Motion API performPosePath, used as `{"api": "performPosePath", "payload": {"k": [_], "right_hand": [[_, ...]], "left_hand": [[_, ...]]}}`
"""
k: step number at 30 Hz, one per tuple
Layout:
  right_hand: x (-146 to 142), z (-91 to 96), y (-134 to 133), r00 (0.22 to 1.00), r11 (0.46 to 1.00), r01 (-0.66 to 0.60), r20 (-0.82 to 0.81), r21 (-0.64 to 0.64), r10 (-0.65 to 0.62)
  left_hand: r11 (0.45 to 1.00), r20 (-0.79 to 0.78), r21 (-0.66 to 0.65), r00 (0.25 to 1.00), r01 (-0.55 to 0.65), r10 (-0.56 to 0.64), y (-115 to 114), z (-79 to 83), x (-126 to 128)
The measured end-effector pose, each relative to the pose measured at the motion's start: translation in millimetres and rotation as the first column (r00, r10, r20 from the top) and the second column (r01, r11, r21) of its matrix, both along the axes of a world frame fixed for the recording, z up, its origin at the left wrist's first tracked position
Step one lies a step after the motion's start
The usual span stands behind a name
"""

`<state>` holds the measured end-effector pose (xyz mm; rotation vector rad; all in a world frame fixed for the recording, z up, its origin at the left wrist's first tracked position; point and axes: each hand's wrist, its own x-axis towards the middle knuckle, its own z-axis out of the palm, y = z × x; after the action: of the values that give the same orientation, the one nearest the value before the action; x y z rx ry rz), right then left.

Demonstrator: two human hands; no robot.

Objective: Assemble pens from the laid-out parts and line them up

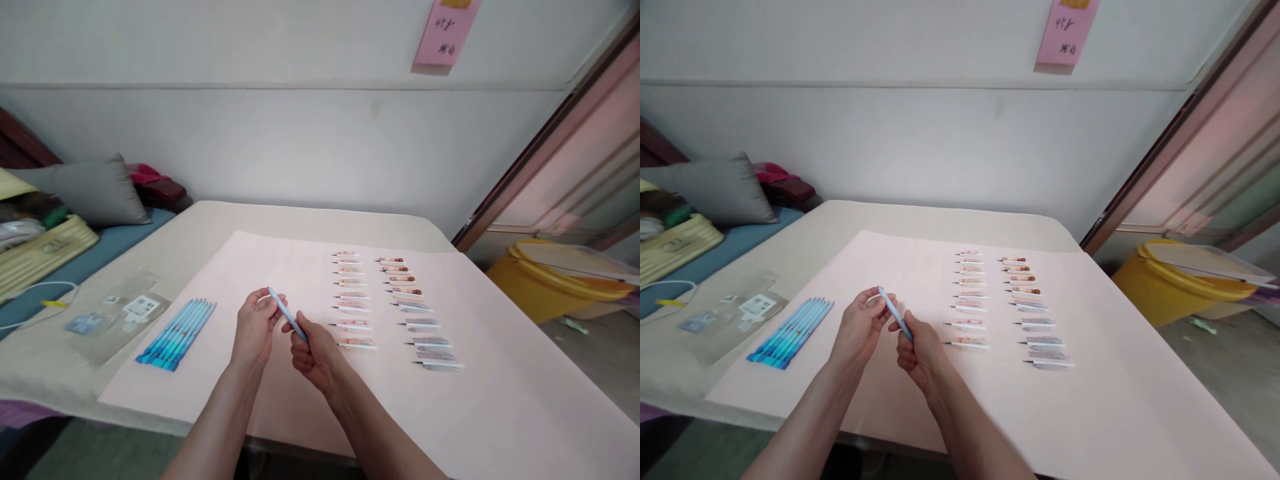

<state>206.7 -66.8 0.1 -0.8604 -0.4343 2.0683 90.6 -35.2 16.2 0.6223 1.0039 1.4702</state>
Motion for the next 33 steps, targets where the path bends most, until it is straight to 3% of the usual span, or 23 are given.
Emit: {"api": "performPosePath", "payload": {"k": [7,11,14,18,27,30,33], "right_hand": [[0.0,-1.6,-0.2,0.999,0.998,0.000,0.033,0.064,-0.003],[-1.4,-4.8,1.4,0.994,0.993,0.051,0.086,0.103,-0.060],[-2.2,-4.9,2.5,0.991,0.993,0.074,0.106,0.088,-0.083],[-1.9,-4.3,2.7,0.990,0.994,0.085,0.103,0.061,-0.091],[1.9,-7.9,2.4,0.961,0.979,0.156,0.207,0.134,-0.181],[6.6,-5.8,1.7,0.939,0.960,0.145,0.273,0.239,-0.210],[11.8,-1.9,0.9,0.928,0.903,0.046,0.315,0.427,-0.197]], "left_hand": [[0.999,-0.015,-0.033,1.000,0.016,-0.017,-3.7,5.3,2.3],[0.992,-0.114,-0.069,0.987,0.106,-0.113,-7.5,0.7,5.8],[0.983,-0.162,-0.077,0.970,0.169,-0.180,-10.5,-2.3,8.4],[0.980,-0.186,-0.101,0.965,0.169,-0.186,-11.4,-3.6,9.2],[0.989,-0.135,-0.147,0.990,0.016,-0.036,-2.6,1.5,-5.6],[0.987,-0.111,-0.152,0.993,-0.048,0.031,1.9,4.1,-14.3],[0.985,-0.076,-0.154,0.995,-0.079,0.068,5.3,6.0,-21.4]]}}
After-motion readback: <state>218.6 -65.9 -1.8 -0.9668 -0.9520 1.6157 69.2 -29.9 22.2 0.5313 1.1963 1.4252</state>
